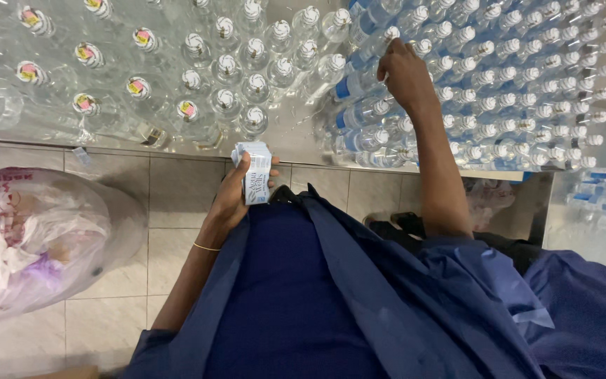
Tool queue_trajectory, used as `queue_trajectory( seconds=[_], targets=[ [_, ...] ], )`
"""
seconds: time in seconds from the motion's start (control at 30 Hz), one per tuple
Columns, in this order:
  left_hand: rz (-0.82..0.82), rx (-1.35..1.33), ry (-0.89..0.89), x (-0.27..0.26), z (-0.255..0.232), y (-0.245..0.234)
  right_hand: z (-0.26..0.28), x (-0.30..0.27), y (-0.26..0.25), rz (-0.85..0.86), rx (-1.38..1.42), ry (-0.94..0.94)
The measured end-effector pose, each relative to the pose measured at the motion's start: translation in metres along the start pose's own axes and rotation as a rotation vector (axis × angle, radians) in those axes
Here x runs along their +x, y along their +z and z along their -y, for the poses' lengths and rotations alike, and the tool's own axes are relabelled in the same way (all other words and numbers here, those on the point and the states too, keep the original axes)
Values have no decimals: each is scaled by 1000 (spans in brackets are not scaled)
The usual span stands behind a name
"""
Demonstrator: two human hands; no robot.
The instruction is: The person stands at a table filled with clear plastic bottles and applies small rectangular labels to the caps. They hold a stack of labels in their left hand and use their right hand to pick up individual bottles, apply the label, and place the bottle back on the table. The process is repeated continuously throughout the video.
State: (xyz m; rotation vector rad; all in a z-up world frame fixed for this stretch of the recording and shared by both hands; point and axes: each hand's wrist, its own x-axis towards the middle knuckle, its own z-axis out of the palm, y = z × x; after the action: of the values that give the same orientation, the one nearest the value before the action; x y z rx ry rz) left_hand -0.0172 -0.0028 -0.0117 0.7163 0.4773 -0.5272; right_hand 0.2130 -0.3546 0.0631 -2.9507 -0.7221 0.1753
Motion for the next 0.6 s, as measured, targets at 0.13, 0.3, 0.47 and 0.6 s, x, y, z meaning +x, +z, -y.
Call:
queue_trajectory(
  seconds=[0.13,0.3,0.47,0.6],
  targets=[
    [26,-7,18,11,9,-4,6,1,3,2,-14,46],
    [40,15,1,12,9,0,26,10,9,-5,36,15],
    [28,14,-20,1,1,5,43,14,22,-260,-36,-90],
    [26,34,-10,1,5,1,74,17,37,-114,111,39]
  ],
)
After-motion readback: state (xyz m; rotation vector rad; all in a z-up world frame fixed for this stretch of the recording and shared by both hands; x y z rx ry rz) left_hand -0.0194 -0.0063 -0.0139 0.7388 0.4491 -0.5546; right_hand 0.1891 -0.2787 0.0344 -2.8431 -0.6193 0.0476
